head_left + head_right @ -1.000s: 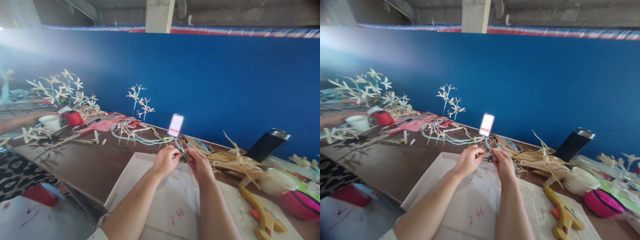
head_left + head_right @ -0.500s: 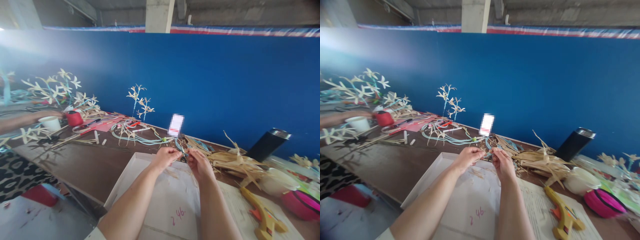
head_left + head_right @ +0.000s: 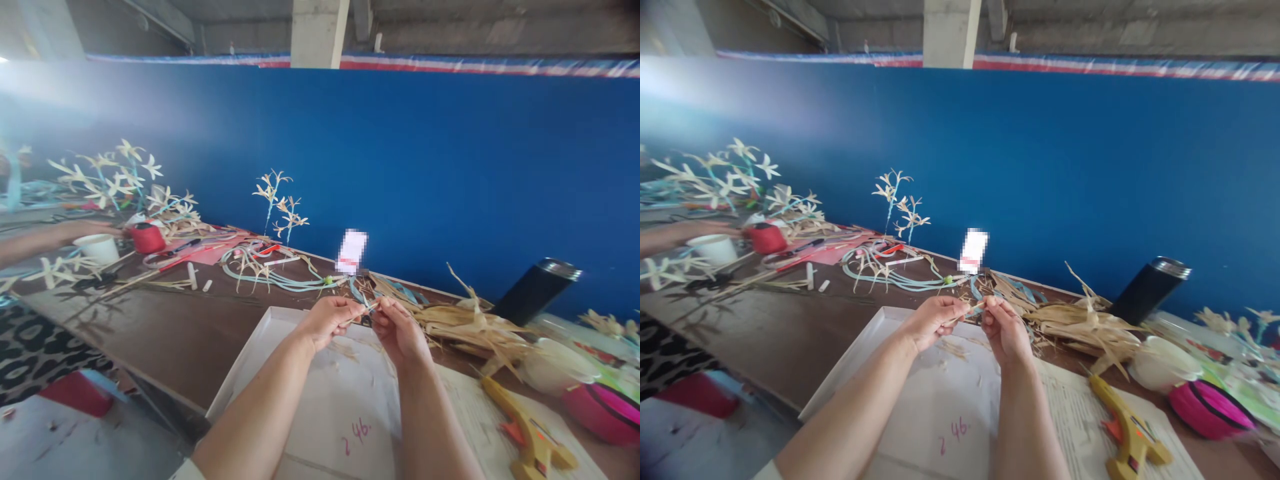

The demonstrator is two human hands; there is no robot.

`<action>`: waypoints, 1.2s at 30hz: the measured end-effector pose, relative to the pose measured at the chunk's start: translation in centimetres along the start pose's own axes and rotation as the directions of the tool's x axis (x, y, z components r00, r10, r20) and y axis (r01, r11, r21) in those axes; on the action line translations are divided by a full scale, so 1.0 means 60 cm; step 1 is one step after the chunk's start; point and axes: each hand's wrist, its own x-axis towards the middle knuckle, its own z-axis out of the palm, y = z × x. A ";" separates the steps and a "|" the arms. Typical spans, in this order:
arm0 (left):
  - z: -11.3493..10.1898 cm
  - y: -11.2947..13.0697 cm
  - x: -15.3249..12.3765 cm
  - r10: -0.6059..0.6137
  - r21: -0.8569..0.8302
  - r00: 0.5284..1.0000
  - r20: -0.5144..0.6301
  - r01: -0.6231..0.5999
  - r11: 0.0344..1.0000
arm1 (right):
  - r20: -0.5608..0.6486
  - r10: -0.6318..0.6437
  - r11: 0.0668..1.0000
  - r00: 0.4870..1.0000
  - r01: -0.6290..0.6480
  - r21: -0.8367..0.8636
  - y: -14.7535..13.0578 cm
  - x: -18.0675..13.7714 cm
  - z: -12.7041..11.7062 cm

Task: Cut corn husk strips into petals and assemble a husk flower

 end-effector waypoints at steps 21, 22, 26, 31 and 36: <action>0.010 0.008 -0.006 0.046 0.163 0.998 -0.037 -0.039 0.986 | -0.036 -0.011 0.999 0.999 0.010 -0.039 0.000 0.000 0.004; 0.010 0.009 -0.007 0.045 0.169 0.998 -0.038 -0.038 0.985 | -0.044 -0.015 0.998 0.999 0.012 -0.058 0.001 0.000 0.005; 0.009 0.008 -0.006 0.052 0.186 0.998 -0.034 -0.045 0.981 | -0.071 -0.025 0.996 0.997 0.018 -0.092 0.004 0.002 0.004; 0.006 0.004 -0.003 0.072 0.223 0.995 -0.062 -0.057 0.973 | -0.075 -0.016 0.999 0.997 0.013 -0.042 0.006 0.004 0.001; 0.007 0.006 -0.004 0.071 0.243 0.995 -0.067 -0.053 0.969 | -0.070 -0.028 0.998 0.997 0.024 -0.066 0.005 0.004 0.000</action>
